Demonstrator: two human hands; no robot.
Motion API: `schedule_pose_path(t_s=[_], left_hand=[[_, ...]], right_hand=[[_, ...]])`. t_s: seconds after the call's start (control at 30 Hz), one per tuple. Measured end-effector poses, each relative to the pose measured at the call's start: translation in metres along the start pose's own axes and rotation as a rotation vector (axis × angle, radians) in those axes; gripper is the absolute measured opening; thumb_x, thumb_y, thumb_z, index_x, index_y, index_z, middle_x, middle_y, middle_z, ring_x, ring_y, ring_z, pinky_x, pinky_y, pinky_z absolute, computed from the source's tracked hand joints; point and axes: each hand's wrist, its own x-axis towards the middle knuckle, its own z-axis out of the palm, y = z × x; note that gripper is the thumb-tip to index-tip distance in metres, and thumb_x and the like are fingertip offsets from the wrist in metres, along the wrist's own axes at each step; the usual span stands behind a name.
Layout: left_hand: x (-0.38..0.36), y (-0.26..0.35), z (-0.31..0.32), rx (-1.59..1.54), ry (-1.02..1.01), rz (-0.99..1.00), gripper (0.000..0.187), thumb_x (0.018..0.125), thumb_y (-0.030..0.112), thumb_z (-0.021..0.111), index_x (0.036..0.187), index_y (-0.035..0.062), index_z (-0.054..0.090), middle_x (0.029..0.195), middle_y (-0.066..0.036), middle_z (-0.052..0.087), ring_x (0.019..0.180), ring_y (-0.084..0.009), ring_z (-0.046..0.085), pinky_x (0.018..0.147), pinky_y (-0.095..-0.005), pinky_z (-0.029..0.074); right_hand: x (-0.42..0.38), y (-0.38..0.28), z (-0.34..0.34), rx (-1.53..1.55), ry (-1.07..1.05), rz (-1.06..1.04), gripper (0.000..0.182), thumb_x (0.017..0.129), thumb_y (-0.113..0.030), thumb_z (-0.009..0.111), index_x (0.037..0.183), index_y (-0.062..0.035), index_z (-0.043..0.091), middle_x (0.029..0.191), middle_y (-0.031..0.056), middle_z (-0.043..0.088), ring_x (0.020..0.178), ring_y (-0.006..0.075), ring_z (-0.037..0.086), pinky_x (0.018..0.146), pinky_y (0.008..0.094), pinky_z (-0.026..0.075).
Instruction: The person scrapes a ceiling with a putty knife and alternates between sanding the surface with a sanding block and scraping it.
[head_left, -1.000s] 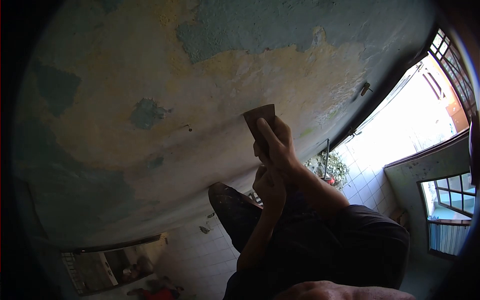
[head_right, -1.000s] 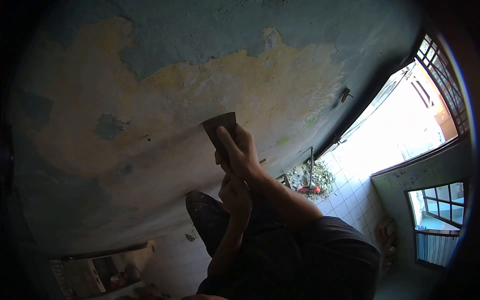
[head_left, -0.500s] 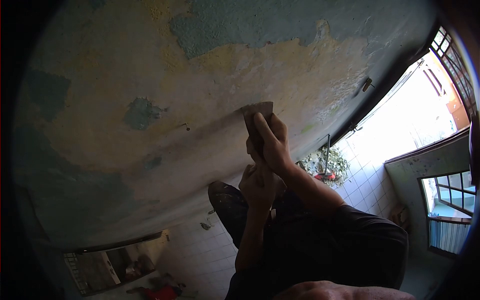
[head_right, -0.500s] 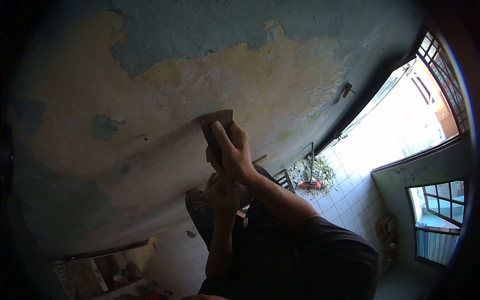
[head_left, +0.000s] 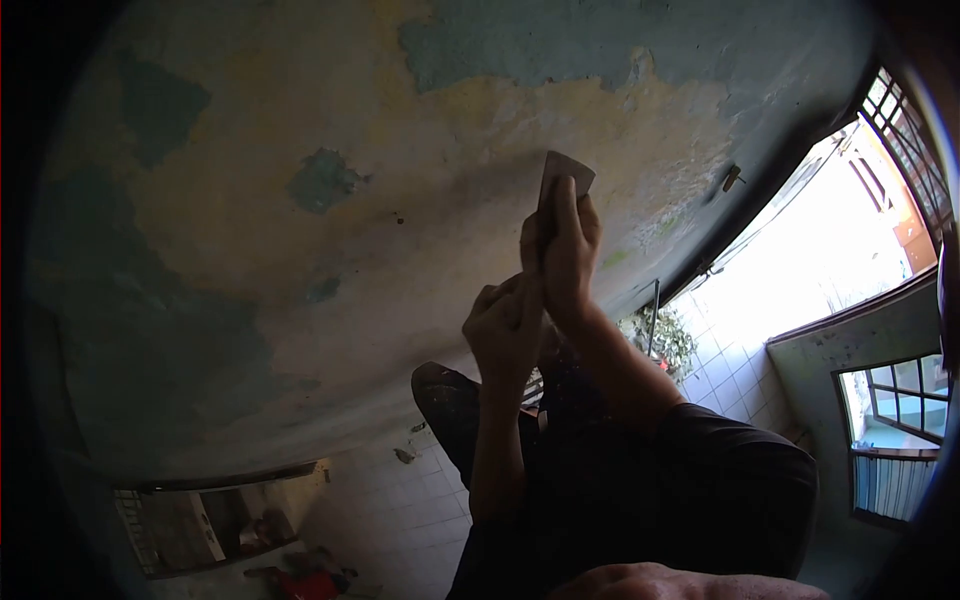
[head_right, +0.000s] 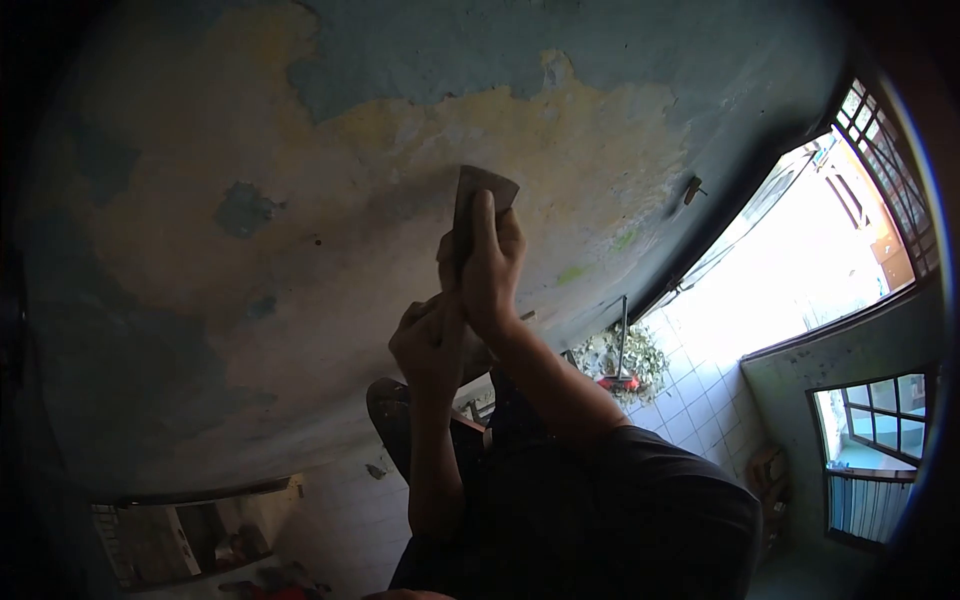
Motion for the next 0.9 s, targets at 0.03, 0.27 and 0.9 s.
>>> schedule_pose_path(t_s=[0.03, 0.27, 0.9], left_hand=[[0.003, 0.007, 0.002, -0.006, -0.057, -0.016, 0.016, 0.093, 0.009, 0.070, 0.093, -0.0058, 0.076, 0.085, -0.020, 0.075, 0.074, -0.0289, 0.071, 0.069, -0.0393, 0.053], [-0.043, -0.003, 0.017, -0.027, 0.046, -0.066, 0.027, 0.099, 0.010, 0.058, 0.082, -0.0072, 0.069, 0.066, -0.020, 0.065, 0.065, -0.0331, 0.066, 0.066, -0.0420, 0.050], [-0.033, -0.020, -0.010, 0.067, -0.024, -0.121, 0.019, 0.094, 0.008, 0.063, 0.091, -0.0072, 0.073, 0.080, -0.020, 0.072, 0.074, -0.0345, 0.070, 0.076, -0.0417, 0.054]], right_hand=[[0.003, -0.006, -0.006, -0.042, -0.052, 0.022, 0.030, 0.108, -0.036, 0.055, 0.089, -0.0120, 0.052, 0.058, 0.0018, 0.054, 0.039, 0.0103, 0.047, 0.035, 0.0241, 0.035], [-0.007, 0.006, -0.027, -0.225, -0.190, 0.101, 0.032, 0.108, -0.036, 0.054, 0.101, -0.0047, 0.053, 0.058, 0.0079, 0.060, 0.036, 0.0120, 0.048, 0.034, 0.0259, 0.035], [-0.013, 0.018, -0.002, -0.165, -0.203, 0.188, 0.029, 0.109, -0.031, 0.052, 0.094, -0.0058, 0.052, 0.062, 0.0034, 0.055, 0.042, 0.0116, 0.051, 0.037, 0.0251, 0.039]])
